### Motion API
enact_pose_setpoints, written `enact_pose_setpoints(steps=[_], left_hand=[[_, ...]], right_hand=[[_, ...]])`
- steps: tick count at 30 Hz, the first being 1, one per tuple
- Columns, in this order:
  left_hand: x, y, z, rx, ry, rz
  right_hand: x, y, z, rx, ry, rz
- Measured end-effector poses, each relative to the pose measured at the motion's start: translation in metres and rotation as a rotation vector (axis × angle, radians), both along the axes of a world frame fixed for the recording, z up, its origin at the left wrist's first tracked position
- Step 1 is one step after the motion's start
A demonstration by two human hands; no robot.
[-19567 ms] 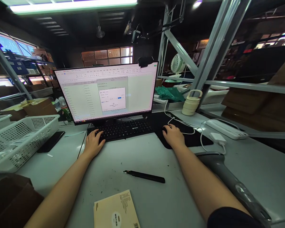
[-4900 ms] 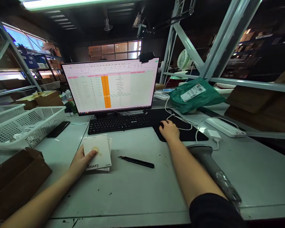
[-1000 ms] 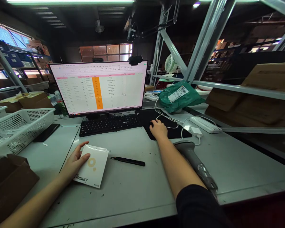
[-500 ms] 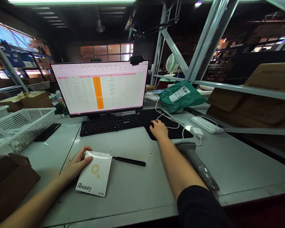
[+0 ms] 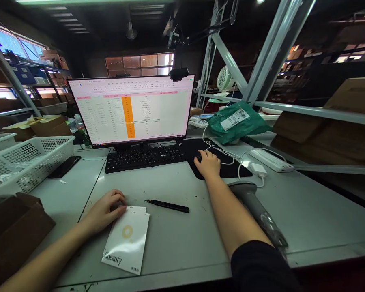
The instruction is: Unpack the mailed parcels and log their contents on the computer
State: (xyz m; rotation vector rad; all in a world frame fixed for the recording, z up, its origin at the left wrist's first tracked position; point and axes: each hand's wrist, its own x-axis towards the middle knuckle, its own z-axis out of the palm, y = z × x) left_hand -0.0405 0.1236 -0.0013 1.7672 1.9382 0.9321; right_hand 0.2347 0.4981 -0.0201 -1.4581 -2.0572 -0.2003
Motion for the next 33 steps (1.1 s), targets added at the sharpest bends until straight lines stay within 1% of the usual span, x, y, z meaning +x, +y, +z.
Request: enact_pose_setpoints(steps=[3,5,8,9,11,13,15,18,22,27,33], left_hand=[[-0.006,0.011,-0.003,0.061,0.052,-0.015],[-0.012,0.027,-0.002,0.088,0.113,-0.016],[-0.03,0.062,-0.001,0.131,0.322,0.04],[-0.037,0.076,-0.001,0.141,0.404,0.087],[-0.053,0.102,-0.003,0.145,0.479,0.163],[-0.067,0.123,-0.008,0.138,0.503,0.225],[-0.077,0.136,-0.014,0.125,0.527,0.273],[-0.086,0.14,-0.026,0.109,0.563,0.293],[-0.09,0.136,-0.034,0.11,0.608,0.273],[-0.088,0.135,-0.032,0.107,0.653,0.251],[-0.086,0.137,-0.027,0.112,0.697,0.192]], right_hand=[[-0.006,-0.003,0.011,0.105,0.094,0.065],[-0.02,-0.009,0.021,0.133,0.107,0.178],[-0.061,-0.026,0.032,0.077,0.009,0.424],[-0.078,-0.034,0.033,0.043,-0.052,0.515],[-0.113,-0.053,0.031,-0.018,-0.179,0.666],[-0.144,-0.071,0.026,-0.054,-0.258,0.75],[-0.167,-0.086,0.023,-0.067,-0.274,0.78],[-0.19,-0.096,0.021,-0.085,-0.247,0.791],[-0.205,-0.1,0.018,-0.126,-0.216,0.796],[-0.208,-0.1,0.008,-0.119,-0.172,0.782],[-0.208,-0.1,0.005,-0.025,-0.145,0.799]])
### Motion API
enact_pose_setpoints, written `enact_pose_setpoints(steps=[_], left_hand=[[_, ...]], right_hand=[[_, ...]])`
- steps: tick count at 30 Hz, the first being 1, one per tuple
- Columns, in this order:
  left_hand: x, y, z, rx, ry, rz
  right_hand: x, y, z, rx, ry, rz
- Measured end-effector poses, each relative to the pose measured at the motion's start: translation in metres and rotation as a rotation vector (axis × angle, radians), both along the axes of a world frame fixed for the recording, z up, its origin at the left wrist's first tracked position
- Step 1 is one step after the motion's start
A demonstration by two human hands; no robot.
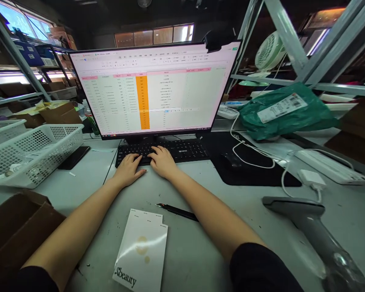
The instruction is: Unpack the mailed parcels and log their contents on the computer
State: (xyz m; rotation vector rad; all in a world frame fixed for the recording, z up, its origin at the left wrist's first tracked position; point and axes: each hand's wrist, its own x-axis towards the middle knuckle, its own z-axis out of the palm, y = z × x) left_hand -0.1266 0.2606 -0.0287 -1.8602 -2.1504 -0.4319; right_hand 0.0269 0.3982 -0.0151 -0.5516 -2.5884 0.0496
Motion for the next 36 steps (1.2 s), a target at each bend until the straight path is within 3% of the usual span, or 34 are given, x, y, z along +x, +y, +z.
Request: enact_pose_setpoints(steps=[14,28,36], left_hand=[[0.0,0.003,-0.005,0.068,0.036,0.103],[0.007,-0.001,-0.004,0.069,0.054,0.16],[0.004,0.0,-0.008,0.075,0.026,0.159]], right_hand=[[0.004,-0.005,-0.006,0.009,0.089,0.033],[-0.009,-0.009,-0.002,-0.006,-0.095,-0.057],[-0.008,-0.008,0.006,-0.039,-0.006,-0.079]])
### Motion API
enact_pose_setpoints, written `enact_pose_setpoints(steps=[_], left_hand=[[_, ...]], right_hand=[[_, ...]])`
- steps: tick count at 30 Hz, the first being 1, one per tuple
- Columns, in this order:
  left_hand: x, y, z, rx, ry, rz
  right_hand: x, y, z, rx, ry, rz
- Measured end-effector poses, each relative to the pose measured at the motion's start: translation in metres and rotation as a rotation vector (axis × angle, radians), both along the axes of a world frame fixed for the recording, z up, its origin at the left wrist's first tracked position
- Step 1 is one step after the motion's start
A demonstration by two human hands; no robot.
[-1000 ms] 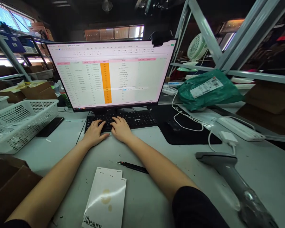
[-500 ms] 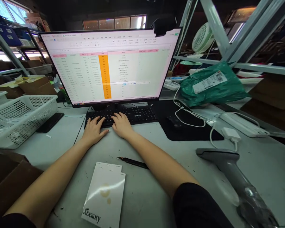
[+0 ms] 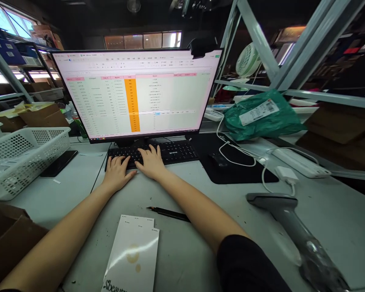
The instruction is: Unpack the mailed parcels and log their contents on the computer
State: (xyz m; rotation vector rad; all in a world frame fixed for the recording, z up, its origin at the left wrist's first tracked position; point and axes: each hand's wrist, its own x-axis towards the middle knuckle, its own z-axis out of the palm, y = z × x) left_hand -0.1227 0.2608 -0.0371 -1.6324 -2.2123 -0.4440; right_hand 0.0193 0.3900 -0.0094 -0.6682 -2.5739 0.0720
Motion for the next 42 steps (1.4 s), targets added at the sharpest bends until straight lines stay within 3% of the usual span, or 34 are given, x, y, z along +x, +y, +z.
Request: enact_pose_setpoints(steps=[7,18,26,33,42], left_hand=[[-0.005,0.003,-0.003,-0.016,-0.044,-0.043],[-0.011,0.004,0.005,-0.051,-0.045,-0.063],[-0.009,0.007,0.004,-0.002,-0.043,0.017],[-0.008,0.017,0.014,0.011,0.01,0.03],[-0.009,0.017,0.008,0.036,0.008,0.045]], right_hand=[[0.005,-0.001,-0.011,0.085,0.022,0.015],[0.005,0.006,-0.014,0.084,0.029,-0.01],[-0.004,0.017,-0.001,0.036,-0.017,-0.048],[-0.009,0.022,0.013,-0.045,-0.074,-0.105],[-0.016,0.016,0.004,-0.061,-0.079,-0.072]])
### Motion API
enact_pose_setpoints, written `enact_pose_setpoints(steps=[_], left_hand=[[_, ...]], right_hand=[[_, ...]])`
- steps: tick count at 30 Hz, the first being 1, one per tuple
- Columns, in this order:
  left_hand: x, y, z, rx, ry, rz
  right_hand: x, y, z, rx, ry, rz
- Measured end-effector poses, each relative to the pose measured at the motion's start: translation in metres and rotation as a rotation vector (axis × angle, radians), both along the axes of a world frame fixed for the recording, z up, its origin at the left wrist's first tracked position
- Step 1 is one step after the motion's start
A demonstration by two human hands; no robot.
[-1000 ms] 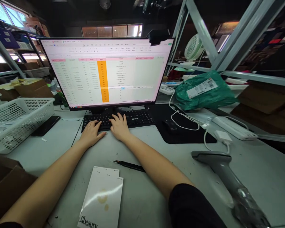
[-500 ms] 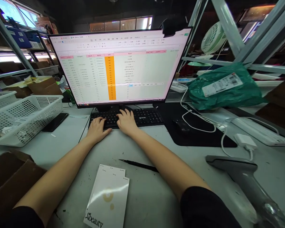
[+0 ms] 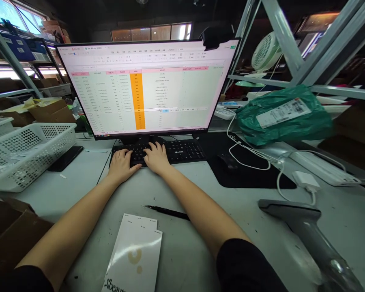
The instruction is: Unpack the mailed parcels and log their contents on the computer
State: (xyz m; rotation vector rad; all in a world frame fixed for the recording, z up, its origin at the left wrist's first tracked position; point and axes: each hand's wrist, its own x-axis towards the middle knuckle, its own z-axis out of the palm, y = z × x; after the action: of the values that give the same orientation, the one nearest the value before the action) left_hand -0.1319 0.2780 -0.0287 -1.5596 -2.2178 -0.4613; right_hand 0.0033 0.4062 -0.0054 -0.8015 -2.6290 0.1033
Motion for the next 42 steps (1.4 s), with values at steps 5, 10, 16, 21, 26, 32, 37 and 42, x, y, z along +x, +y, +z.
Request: enact_pose_setpoints(steps=[5,10,16,21,26,32,37,42], left_hand=[[-0.002,-0.006,0.0,-0.056,-0.074,-0.098],[0.0,-0.007,0.001,-0.057,-0.061,-0.089],[0.003,0.001,0.004,-0.027,-0.017,-0.041],[0.002,0.002,0.008,-0.019,0.007,-0.025],[0.003,-0.006,0.009,0.001,-0.007,0.014],[0.006,-0.006,0.011,0.013,-0.007,0.0],[0.006,-0.005,0.005,0.001,0.037,-0.064],[0.006,-0.004,0.001,-0.03,0.059,-0.072]], right_hand=[[0.005,0.003,-0.002,0.046,0.107,0.019],[0.015,0.009,-0.006,0.029,0.105,-0.013],[0.014,0.009,-0.004,0.018,0.171,-0.006],[0.009,0.004,-0.006,0.002,0.156,0.058],[0.009,0.002,-0.008,0.032,0.177,0.061],[0.014,-0.001,-0.009,0.06,0.223,0.077],[0.012,-0.003,-0.014,0.059,0.165,0.055],[0.011,-0.001,-0.016,0.017,0.136,0.024]])
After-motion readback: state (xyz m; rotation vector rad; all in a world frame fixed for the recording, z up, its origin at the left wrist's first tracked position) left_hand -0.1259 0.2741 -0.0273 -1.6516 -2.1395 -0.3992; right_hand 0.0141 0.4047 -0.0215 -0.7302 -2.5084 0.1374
